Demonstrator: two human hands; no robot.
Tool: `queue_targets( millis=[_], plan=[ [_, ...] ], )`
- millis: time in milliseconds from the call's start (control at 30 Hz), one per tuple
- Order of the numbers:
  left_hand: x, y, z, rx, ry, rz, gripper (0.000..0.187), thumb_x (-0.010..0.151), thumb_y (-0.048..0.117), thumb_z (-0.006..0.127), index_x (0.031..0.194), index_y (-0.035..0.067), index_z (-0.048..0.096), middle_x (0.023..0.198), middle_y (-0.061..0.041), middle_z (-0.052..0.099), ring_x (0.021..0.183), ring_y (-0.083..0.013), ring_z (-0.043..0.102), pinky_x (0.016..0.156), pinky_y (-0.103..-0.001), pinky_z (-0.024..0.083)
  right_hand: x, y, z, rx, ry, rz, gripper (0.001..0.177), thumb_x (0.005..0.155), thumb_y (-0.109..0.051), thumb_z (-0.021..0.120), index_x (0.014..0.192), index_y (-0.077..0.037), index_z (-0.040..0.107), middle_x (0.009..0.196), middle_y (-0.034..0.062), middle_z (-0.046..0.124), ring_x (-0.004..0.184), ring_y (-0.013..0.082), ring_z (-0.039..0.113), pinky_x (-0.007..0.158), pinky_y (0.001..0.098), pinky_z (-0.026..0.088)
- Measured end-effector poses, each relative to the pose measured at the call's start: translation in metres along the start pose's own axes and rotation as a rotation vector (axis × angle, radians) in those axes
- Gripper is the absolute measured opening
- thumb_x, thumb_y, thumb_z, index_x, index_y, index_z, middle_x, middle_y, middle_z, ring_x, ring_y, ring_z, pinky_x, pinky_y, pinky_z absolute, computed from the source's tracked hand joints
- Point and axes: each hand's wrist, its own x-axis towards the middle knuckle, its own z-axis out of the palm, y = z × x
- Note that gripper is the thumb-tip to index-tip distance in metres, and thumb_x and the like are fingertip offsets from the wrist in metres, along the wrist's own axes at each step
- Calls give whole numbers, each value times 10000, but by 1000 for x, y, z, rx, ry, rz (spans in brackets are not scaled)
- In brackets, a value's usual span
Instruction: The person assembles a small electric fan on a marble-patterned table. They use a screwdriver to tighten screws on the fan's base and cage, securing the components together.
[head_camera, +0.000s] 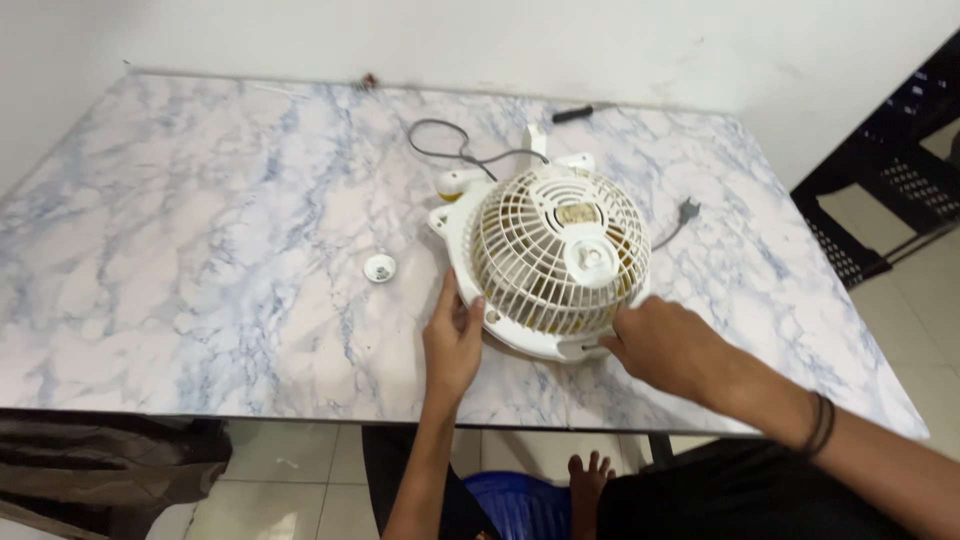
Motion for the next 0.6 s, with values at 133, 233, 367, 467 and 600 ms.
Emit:
queue_targets(
  millis=[133,233,367,467,600],
  plan=[
    [-11,1,4,-52,-28,26,678,1007,123,609,1588,-14,287,1181,-182,748,1030,-190,726,891,-304,588,-10,14,-10,65,99,-102,329,935,-384,651,924,-87,792,744,134,772,629,280,732,653,401,598],
    [-14,5,9,-196,-29,1,729,973,68,646,1588,-13,264,1263,-166,683,1074,-210,695,880,-333,582,-10,44,-26,119,44,-87,325,910,-424,678,990,-143,821,717,89,791,571,228,719,624,365,586],
    [-15,9,8,-183,-83,-29,718,971,29,628,1601,-13,286,1227,-193,703,1121,-224,695,950,-343,575,5,106,-37,210,-96,37,296,936,-386,675,1095,-190,829,815,-8,834,517,199,686,563,334,568],
    [-17,10,5,-192,-90,-40,742,972,1,617,1610,-27,242,1252,-220,706,1153,-244,691,999,-360,559,31,162,-34,404,100,-55,290,958,-329,635,1092,-119,784,819,48,814,571,158,679,556,289,544],
    [-14,16,6,-232,-93,-132,823,917,-60,625,1603,-45,170,1340,-236,656,1225,-258,648,1041,-386,523,85,221,-15,694,242,-44,332,1156,-303,455,1031,-16,567,822,258,545,687,246,447,585,363,457]
  ],
)
